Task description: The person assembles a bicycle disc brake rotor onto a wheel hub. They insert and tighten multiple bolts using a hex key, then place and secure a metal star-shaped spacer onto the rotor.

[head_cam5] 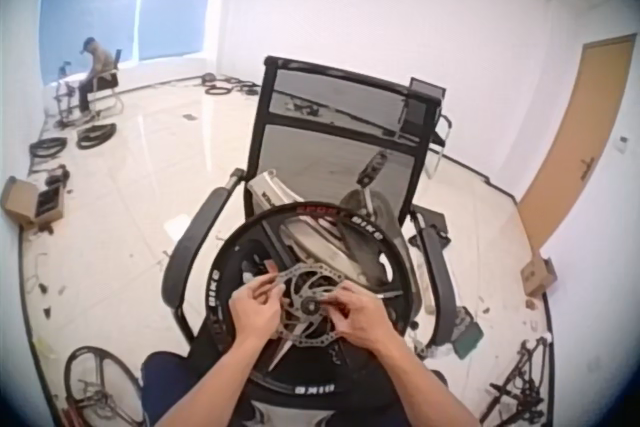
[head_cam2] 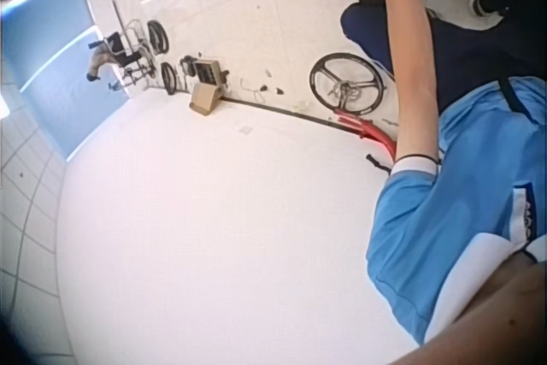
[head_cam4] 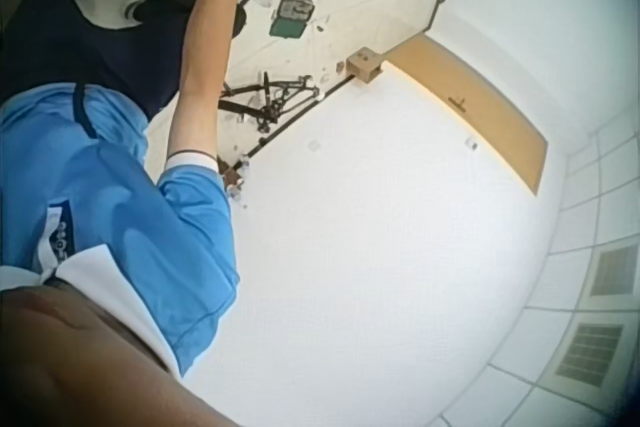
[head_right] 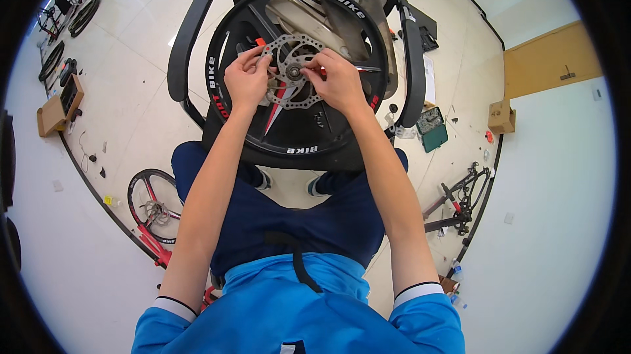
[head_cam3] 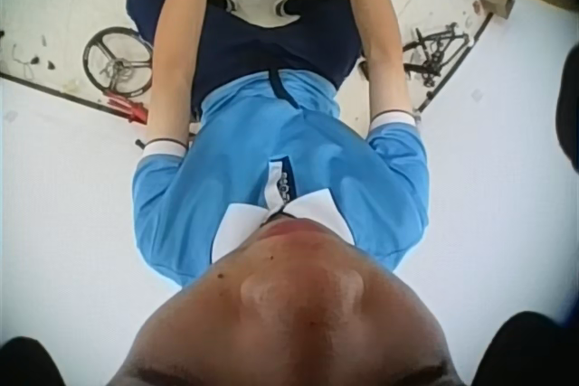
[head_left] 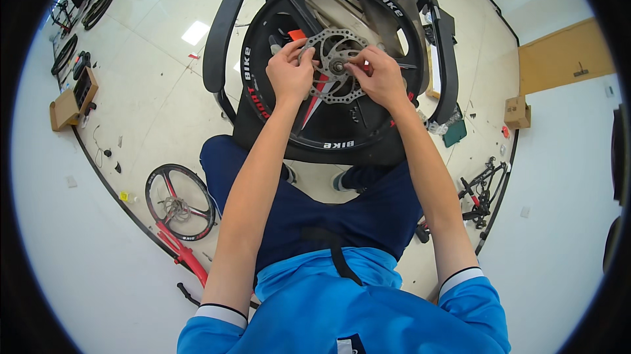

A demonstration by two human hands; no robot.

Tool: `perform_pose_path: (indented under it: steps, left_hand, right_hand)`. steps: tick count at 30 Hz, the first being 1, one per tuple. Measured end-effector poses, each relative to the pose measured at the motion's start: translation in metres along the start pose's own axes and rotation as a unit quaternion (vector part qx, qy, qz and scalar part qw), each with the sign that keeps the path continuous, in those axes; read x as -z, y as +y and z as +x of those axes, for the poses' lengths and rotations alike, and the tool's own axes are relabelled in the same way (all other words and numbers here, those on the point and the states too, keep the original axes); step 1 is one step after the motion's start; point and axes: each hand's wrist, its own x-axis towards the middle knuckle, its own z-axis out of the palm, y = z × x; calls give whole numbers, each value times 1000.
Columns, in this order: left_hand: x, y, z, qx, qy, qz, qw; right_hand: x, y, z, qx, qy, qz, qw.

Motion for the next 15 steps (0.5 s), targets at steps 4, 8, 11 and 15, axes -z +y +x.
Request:
perform_pose_path:
  steps: [4,8,11,15]
  left_hand:
    - [1,0,1,2,3,-9,1000]
    - [-2,-2,0,-2,4,4,1000]
    - [0,0,0,3,2,-1,1000]
    - [0,0,1,-8,5,9,1000]
  right_hand:
    - [2,-18,2,-62,-9,-6,998]
    - [5,-7,-1,-13,-18,0,1000]
    - [0,-3,-1,-19,0,-25,1000]
    - [0,-15,0,-38,8,-13,999]
